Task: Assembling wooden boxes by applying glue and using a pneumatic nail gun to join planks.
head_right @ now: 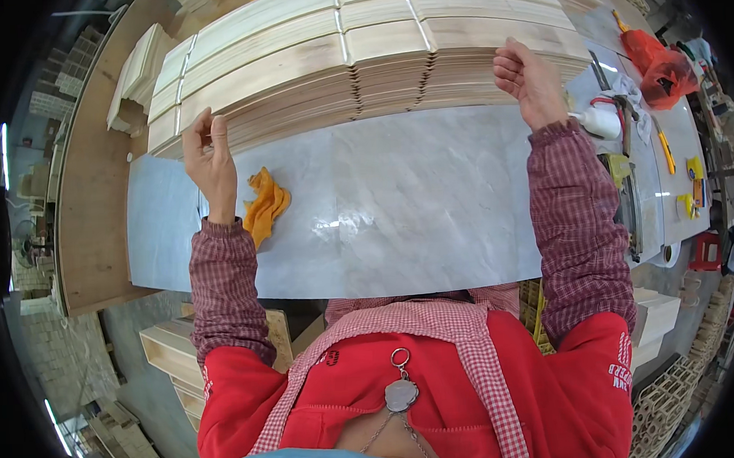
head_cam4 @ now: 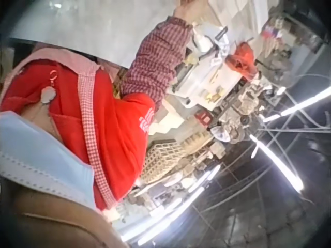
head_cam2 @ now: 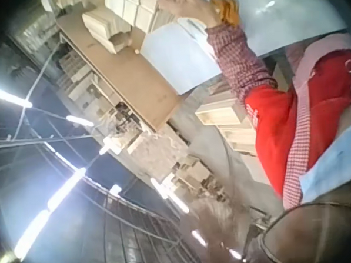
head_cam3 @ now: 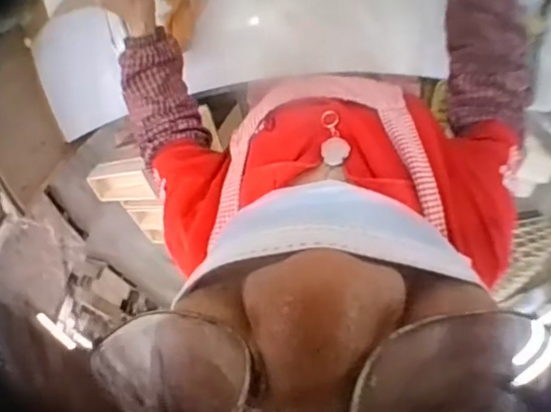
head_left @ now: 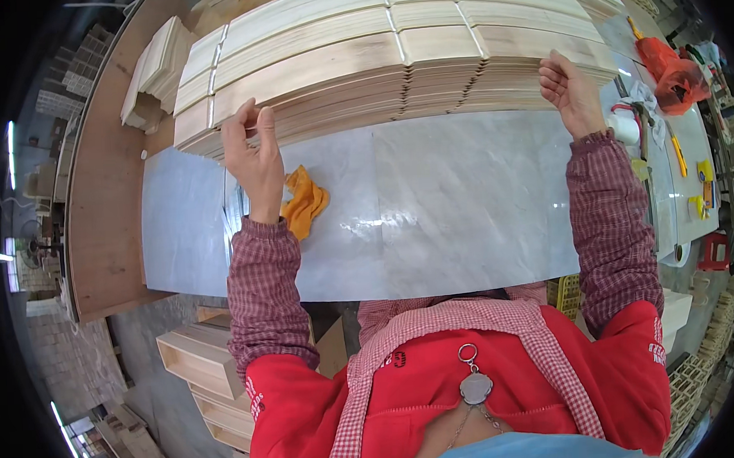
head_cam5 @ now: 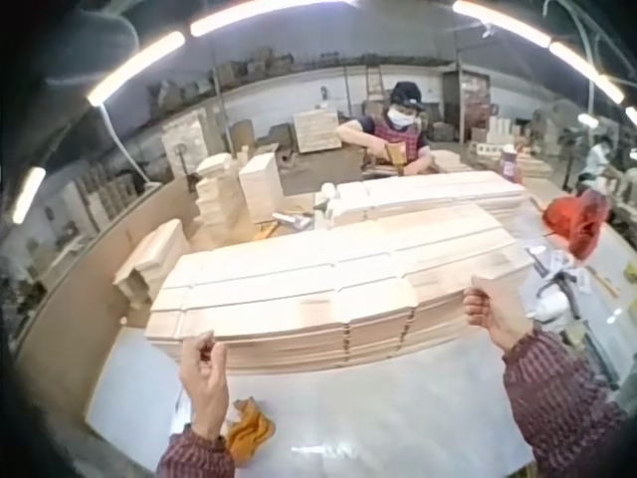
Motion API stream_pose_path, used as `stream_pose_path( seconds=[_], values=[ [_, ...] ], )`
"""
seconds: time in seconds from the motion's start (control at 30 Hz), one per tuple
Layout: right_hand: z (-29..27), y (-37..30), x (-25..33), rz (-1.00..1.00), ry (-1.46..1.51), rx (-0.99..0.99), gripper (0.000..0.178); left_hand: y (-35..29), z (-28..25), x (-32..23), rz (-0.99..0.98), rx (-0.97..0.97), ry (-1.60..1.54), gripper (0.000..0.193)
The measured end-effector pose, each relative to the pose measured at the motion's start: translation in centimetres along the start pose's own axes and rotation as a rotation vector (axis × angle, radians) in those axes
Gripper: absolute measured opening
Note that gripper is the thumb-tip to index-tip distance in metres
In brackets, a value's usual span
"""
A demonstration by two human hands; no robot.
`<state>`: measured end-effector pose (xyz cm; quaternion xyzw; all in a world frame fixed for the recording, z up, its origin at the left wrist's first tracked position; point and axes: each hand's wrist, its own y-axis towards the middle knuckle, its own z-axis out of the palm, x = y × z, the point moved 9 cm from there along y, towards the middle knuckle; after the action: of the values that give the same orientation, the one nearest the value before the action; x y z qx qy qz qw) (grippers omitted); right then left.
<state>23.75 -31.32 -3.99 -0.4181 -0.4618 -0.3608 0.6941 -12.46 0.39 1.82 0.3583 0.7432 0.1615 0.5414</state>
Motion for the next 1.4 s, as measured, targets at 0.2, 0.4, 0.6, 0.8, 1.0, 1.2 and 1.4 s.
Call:
stream_pose_path(
  seconds=[0.2, 0.4, 0.6, 0.8, 1.0, 1.2, 1.4],
  values=[
    [0.2, -0.3, 0.9, -0.027, 0.15, 0.064, 0.021, 2.8, 0.7, -4.3, 0.558, -0.006, 0.497, 0.032],
    [1.3, -1.9, 1.6, -0.061, 0.115, 0.062, 0.021, 4.8, 4.4, -4.3, 0.729, 0.318, 0.596, 0.029],
    [1.4, -1.2, 2.2, -0.066, 0.108, 0.092, 0.022, 6.1, 3.8, -3.4, 0.633, 0.416, 0.543, 0.024],
    [2.1, -0.7, 2.4, 0.005, 0.203, -0.013, 0.028, 7.1, 3.6, -2.0, 0.453, 0.412, 0.486, 0.022],
    [2.5, 0.6, 3.0, -0.048, 0.184, -0.033, 0.037, 4.1, -1.0, -5.1, 0.587, -0.172, 0.449, 0.026],
    [1.2, 1.0, 1.0, 0.04, 0.31, -0.066, 0.032, -1.2, -4.8, 11.4, -0.512, -0.444, -0.932, 0.02],
    [-4.9, -3.4, -0.8, -0.052, 0.404, 0.064, 0.015, -2.3, -2.6, 7.8, -0.737, -0.446, -1.259, 0.034]
  ],
)
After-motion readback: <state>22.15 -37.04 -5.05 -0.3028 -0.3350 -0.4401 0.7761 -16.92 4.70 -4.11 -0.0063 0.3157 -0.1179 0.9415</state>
